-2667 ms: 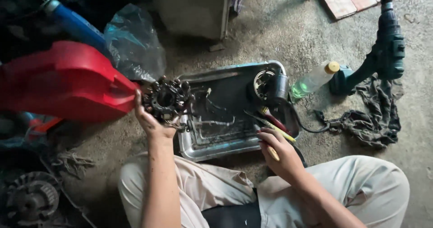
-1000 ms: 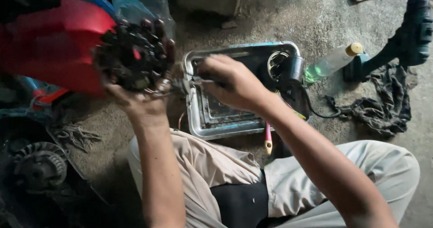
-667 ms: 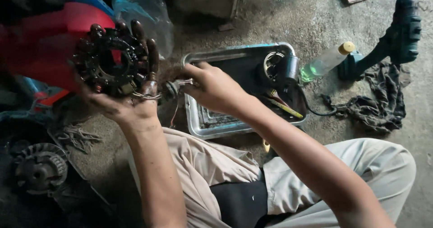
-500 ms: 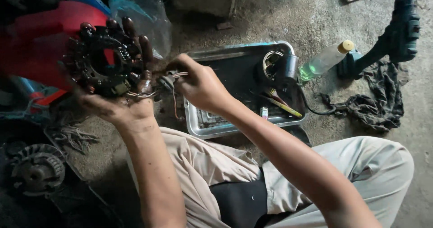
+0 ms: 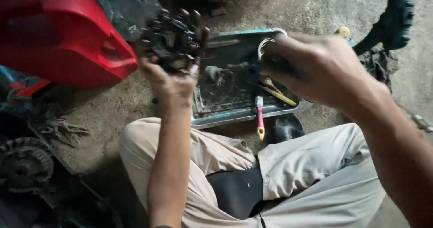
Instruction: The person sits on the floor and cleans a circular mechanical part with copper windings using a brush. They scrub the part over a metal tray, rotate it to clean different sides, and occasionally use a second brush to assist in the cleaning process.
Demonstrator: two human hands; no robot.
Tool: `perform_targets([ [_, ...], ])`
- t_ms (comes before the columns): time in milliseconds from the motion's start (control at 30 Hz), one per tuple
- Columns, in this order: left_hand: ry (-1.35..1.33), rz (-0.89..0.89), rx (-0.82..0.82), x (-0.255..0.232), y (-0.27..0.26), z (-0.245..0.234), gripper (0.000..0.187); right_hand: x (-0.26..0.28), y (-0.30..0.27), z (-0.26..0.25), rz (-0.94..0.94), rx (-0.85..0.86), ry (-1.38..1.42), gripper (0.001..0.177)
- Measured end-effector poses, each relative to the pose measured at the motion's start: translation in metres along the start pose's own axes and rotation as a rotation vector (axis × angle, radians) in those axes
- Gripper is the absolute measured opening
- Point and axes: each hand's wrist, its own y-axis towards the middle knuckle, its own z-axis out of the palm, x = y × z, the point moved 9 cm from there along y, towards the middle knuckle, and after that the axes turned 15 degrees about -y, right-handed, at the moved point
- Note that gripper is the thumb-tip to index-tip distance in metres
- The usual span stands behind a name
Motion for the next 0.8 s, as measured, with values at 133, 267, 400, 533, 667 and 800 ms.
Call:
perform_targets([
  [133,0.141,-0.072,-0.314,0.050,0.003,-0.032,0.057,-0.039,-0.067,0.104,0.105,0.162,-0.020,0.022],
  [267,0.311,-0.173,-0.467,0.084,-0.011,-0.093,0.058,-0.046,-0.115,0.164,0.203,0.329,-0.075,0.024],
  [400,0.347,-0.285,-0.411,0.121,-0.022,-0.134,0.047,-0.065,-0.157,0.197,0.350,0.661,-0.199,0.026],
  [533,0.264,-0.413,-0.437,0.144,-0.038,-0.113,0.052,-0.087,-0.162,0.194,0.253,0.399,-0.205,0.035],
  [667,0.317,-0.289,-0.457,0.126,-0.025,-0.124,0.047,-0.120,-0.190,0.233,0.219,0.378,-0.230,0.047],
  [800,0.340,-0.288,-0.368,0.130,-0.024,-0.113,0.046,-0.147,-0.177,0.250,0.087,0.512,-0.475,0.039],
])
